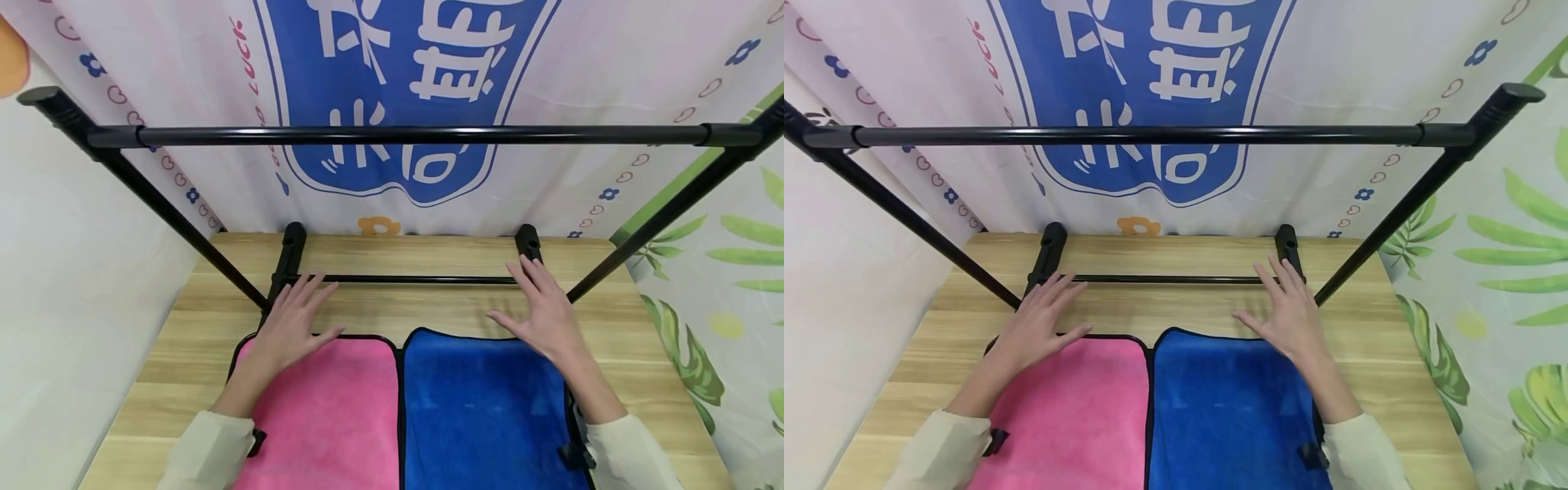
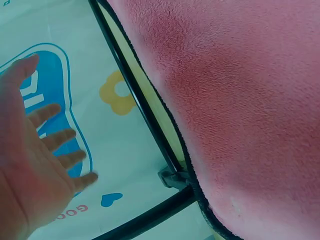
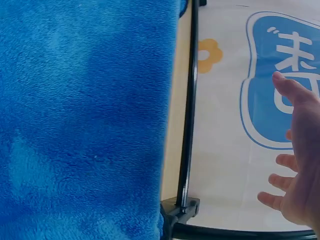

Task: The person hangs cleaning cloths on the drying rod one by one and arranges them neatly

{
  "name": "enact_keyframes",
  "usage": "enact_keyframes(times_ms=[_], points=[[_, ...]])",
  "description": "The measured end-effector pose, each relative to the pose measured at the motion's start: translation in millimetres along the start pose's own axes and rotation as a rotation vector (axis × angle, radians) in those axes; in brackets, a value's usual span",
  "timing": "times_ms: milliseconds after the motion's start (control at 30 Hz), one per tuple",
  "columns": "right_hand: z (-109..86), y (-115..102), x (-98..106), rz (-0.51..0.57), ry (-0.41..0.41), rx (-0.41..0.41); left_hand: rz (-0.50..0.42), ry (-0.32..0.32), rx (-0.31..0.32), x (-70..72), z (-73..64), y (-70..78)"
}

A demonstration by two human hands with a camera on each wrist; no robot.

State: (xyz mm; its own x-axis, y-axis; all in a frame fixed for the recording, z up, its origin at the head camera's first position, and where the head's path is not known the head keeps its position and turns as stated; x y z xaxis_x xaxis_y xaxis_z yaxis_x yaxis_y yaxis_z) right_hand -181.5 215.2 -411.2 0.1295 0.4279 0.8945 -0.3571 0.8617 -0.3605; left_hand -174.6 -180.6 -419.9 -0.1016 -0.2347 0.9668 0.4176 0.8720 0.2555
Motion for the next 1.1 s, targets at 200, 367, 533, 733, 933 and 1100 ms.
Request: enact_keyframes(times_ms=[200,367,533,733,933,1100], points=[[-2.9,0.7,16.1,0.122,0.063,-0.030,-0.078,0.051,-0.087,1.2,-5.8,4.6],[-8.2,7.7,30.3,0.201,0.136,-0.018,-0.148,0.045,-0.132,-4.3,-10.3,7.8],[-14.1,12.5,40.8,0.248,0.200,-0.008,-0.145,0.044,-0.176,-8.6,-12.9,12.8],[-19.7,21.0,50.3,0.298,0.267,-0.037,-0.152,0.024,-0.181,-16.4,-17.8,13.4],[-26.8,34.5,60.2,0.394,0.360,-0.094,-0.147,0.019,-0.282,-28.9,-23.9,20.5],[-32.6,44.1,67.0,0.445,0.449,-0.157,-0.128,-0.018,-0.317,-42.0,-29.7,25.7]])
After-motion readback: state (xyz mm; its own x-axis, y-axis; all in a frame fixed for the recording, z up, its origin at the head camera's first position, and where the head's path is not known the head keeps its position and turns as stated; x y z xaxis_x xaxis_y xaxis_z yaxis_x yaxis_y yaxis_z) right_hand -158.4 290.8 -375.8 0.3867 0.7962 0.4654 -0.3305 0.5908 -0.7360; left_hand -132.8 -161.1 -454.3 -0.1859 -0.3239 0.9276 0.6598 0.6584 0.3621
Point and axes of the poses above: each hand's wrist, its own z-axis towards the middle knuckle, its own x-axis out of the back of the hand, y = z × x, the point moved 7 cm from there along z, towards the middle knuckle, and after that the axes turned 6 degrees about -y, right-handed, at the moved point
